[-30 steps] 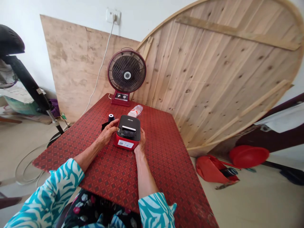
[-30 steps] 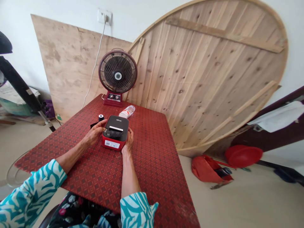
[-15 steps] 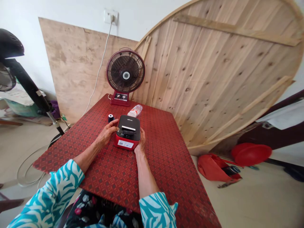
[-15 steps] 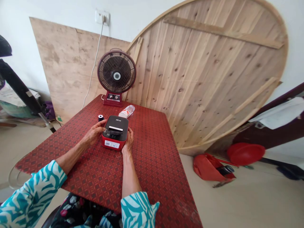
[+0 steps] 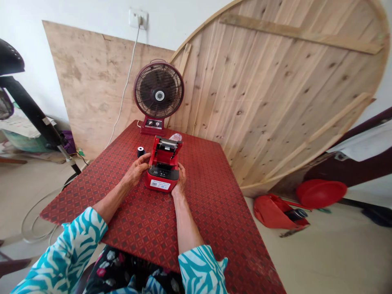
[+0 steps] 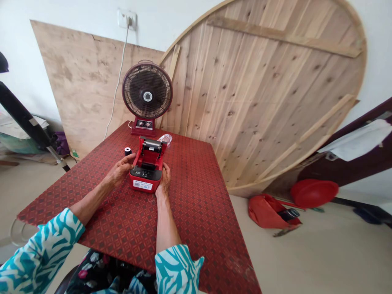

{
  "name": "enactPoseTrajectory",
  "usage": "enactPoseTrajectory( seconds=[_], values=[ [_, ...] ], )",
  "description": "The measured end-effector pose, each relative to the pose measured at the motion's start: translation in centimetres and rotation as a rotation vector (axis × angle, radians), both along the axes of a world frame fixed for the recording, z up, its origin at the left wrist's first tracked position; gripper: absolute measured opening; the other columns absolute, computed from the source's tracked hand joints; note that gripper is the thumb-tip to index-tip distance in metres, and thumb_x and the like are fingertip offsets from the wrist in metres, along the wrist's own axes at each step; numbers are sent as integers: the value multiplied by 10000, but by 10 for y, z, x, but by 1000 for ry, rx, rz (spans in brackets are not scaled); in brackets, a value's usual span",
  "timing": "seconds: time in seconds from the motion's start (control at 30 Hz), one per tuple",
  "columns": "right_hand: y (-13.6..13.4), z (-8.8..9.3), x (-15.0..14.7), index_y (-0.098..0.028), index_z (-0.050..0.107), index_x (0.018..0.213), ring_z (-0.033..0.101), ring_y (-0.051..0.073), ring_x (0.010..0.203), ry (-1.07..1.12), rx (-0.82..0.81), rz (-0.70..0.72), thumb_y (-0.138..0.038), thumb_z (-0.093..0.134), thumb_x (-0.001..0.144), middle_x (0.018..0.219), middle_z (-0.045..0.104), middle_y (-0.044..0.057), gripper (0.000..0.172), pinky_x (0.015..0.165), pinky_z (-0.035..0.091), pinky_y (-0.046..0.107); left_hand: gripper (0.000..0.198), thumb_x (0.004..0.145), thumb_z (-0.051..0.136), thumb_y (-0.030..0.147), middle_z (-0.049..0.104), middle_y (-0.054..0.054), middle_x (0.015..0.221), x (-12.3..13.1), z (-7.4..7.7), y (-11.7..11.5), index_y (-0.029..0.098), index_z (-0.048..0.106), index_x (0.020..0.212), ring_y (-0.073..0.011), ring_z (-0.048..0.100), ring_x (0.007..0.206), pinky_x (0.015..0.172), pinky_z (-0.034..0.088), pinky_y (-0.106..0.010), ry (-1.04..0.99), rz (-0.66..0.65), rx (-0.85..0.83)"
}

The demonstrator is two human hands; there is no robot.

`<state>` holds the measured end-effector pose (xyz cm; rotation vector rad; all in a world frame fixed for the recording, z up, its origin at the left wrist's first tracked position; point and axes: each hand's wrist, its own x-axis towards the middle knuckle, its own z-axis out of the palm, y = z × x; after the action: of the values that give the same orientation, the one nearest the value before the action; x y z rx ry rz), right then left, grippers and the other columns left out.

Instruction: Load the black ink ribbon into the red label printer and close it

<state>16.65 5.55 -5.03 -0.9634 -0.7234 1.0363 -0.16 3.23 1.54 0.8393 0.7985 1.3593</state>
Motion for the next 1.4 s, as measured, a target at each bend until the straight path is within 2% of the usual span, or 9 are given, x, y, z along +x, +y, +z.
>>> enactPoseTrajectory(
  seconds=[0.17, 0.33, 0.5, 0.63, 0.8, 0.97, 1.2, 1.3, 1.4],
  values=[
    [-2, 6, -4, -194, 646, 1102, 587, 122, 634, 75, -53, 13, -488, 621, 711, 777, 696, -32, 490, 649, 458, 258, 526, 572, 699, 191, 737, -69, 985, -5, 4, -3, 161, 685, 1097, -218, 659, 870, 774, 470, -297, 96, 31, 24],
    [-1, 14, -8, -200, 666, 1032, 613, 140, 715, 135, -16, -10, -459, 638, 695, 840, 716, -14, 426, 707, 476, 273, 329, 660, 729, 233, 718, -51, 860, -5, 37, 9, 193, 747, 986, -221, 642, 875, 778, 471, -284, 428, 76, 205],
    [2, 13, -10, -213, 683, 1028, 633, 165, 871, 124, 41, -5, -448, 608, 732, 899, 724, -5, 386, 796, 493, 290, 194, 612, 707, 87, 708, -23, 717, 17, 65, 52, 258, 753, 691, -223, 639, 769, 718, 441, -263, 924, -226, 382],
    [5, 10, -12, -225, 700, 1016, 625, 177, 952, 100, 62, -19, -428, 603, 749, 939, 728, -1, 349, 851, 493, 302, 250, 490, 704, 0, 618, 0, 497, 30, 66, 78, 249, 672, 495, -181, 552, 516, 596, 390, -261, 1138, -427, 376],
    [8, 10, -14, -231, 707, 1023, 610, 176, 992, 102, 76, -20, -415, 581, 776, 1009, 726, 4, 333, 890, 484, 306, 272, 437, 701, -9, 649, -2, 533, 30, 62, 90, 245, 692, 534, -190, 563, 527, 590, 387, -262, 1230, -494, 389],
    [9, 9, -14, -239, 709, 1021, 608, 181, 1005, 86, 89, -28, -408, 568, 789, 1022, 725, 0, 320, 898, 482, 308, 242, 505, 718, 61, 665, -13, 629, 25, 70, 85, 250, 716, 655, -244, 648, 731, 709, 442, -275, 1329, -413, 414],
    [10, 6, -12, -250, 700, 1041, 608, 200, 1033, 56, 76, -12, -407, 560, 794, 1017, 725, 3, 324, 912, 477, 329, 328, 763, 623, 182, 703, -83, 1078, 26, 89, 51, 232, 666, 1084, -264, 642, 1032, 862, 489, -331, 1908, -268, 677],
    [11, 5, -12, -250, 700, 1038, 609, 202, 1039, 48, 88, -5, -411, 559, 794, 1017, 725, 6, 325, 908, 479, 332, 364, 784, 612, 219, 701, -81, 1078, 13, 91, 39, 222, 636, 1147, -247, 641, 1029, 902, 499, -346, 1759, -135, 800],
    [12, 4, -11, -252, 700, 1037, 610, 202, 1044, 45, 90, 0, -402, 562, 793, 1025, 726, 9, 319, 902, 480, 330, 480, 783, 606, 300, 697, -74, 1095, -20, 92, 31, 209, 583, 1254, -216, 666, 929, 854, 530, -344, 1501, 14, 761]
  ],
)
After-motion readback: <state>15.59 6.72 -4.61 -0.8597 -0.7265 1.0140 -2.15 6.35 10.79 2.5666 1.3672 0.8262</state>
